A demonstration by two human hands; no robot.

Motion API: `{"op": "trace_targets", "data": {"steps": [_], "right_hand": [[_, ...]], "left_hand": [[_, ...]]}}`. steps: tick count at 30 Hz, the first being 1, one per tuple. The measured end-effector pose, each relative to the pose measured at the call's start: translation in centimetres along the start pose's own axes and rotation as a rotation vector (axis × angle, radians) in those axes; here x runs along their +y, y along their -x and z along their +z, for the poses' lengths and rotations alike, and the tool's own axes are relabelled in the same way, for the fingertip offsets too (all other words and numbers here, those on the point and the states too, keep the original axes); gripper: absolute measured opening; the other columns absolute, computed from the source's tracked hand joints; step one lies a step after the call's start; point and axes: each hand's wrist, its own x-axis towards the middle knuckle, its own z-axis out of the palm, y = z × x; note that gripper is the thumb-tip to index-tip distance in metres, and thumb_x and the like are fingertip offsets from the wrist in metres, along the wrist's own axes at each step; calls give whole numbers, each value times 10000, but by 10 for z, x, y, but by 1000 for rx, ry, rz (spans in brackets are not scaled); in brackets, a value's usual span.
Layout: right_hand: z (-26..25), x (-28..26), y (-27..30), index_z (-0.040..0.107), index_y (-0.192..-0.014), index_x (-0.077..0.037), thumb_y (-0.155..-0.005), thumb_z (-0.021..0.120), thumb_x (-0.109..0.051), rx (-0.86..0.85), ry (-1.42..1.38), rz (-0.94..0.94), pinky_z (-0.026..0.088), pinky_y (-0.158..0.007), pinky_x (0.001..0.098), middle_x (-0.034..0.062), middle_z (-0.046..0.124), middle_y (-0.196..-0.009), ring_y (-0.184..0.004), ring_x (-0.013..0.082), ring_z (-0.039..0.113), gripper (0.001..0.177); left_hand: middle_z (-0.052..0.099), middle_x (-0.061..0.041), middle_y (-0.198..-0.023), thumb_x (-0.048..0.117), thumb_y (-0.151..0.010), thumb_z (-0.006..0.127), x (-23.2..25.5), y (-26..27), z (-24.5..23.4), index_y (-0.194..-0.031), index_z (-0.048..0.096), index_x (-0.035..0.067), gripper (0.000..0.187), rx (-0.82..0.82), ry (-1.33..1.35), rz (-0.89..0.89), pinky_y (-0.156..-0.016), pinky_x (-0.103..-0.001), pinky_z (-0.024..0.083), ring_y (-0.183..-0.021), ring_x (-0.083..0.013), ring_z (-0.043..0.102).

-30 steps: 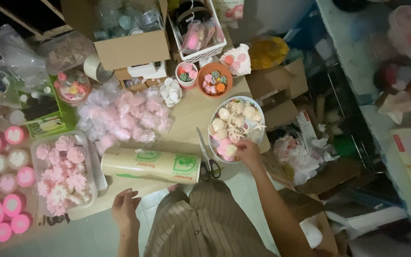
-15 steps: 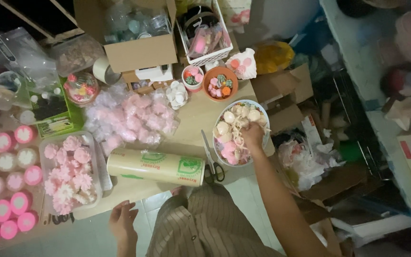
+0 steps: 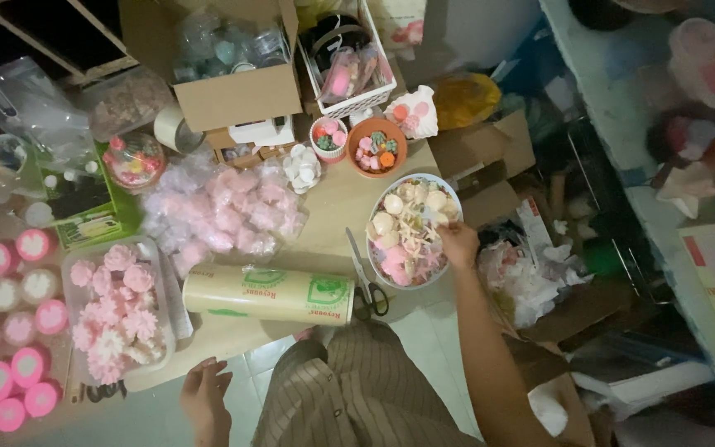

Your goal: The person stands at a cluttered craft table and decorates candles by hand. They pick small white starfish-shaped and flower-shaped wax decorations from a bowl, hold a candle wrapped in printed paper, and press the decorations onto the candle surface, repeating the process for successive candles.

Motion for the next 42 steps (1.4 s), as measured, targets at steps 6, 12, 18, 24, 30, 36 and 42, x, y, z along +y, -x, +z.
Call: {"op": "trace_targets", "data": {"steps": [6, 12, 18, 24, 30, 36, 42], "right_hand": [[-15, 27, 52, 771, -929, 28, -767, 801, -238, -228, 221, 32, 549, -665, 365, 117, 762, -798, -698, 217, 708, 313], [-6, 19, 76, 745, -1015, 39, -749, 787, -200, -186, 308, -44, 564, -757, 398, 168, 762, -896, -812, 279, 725, 360], [-13, -68, 127, 693, -1158, -15, -858, 723, -137, 13, 391, -237, 559, -774, 422, 181, 737, -981, -867, 305, 698, 325], [31, -67, 173, 740, -1056, -32, -892, 682, -32, 3, 228, -376, 571, -729, 364, 142, 739, -909, -790, 230, 718, 174], [75, -70, 212, 765, -1054, -90, -872, 743, -261, -144, 458, -249, 527, -640, 345, 85, 758, -873, -719, 206, 699, 250], [126, 51, 169, 521, -1297, 6, -979, 766, -261, -676, -316, 438, 503, -803, 411, 87, 514, -972, -914, 245, 513, 482], [109, -6, 219, 588, -1300, 17, -959, 665, -170, -602, -286, 407, 520, -904, 397, 102, 643, -1168, -1074, 242, 638, 396]], "left_hand": [[719, -159, -1051, 84, -954, 612, 6, -20, 12, -1233, 599, -4, 293, -77, 14, 11, -739, -315, 512, -758, -196, 581], [731, -175, -1044, 82, -968, 611, 15, -36, 19, -1259, 602, -24, 310, -84, -58, 114, -700, -331, 528, -789, -190, 627], [664, -156, -1071, 121, -1004, 652, 34, -50, 14, -1172, 623, -57, 246, -95, -90, 432, -624, -311, 561, -815, -169, 651], [725, -154, -967, 85, -992, 649, 93, -74, 24, -1248, 656, 45, 260, -52, -377, 426, -658, -393, 532, -738, -241, 668], [662, -225, -1112, 96, -888, 700, 121, -108, 40, -1224, 679, 29, 343, -76, -563, 813, -918, -481, 500, -983, -390, 621], [692, -167, -1206, 172, -817, 734, 90, -157, 73, -1183, 702, 64, 383, -219, -792, 1106, -948, -468, 510, -1113, -391, 634], [717, -169, -1136, 293, -767, 809, 103, -156, 112, -1138, 752, 100, 422, -841, -932, 1119, -930, -496, 480, -1055, -368, 650]]}}
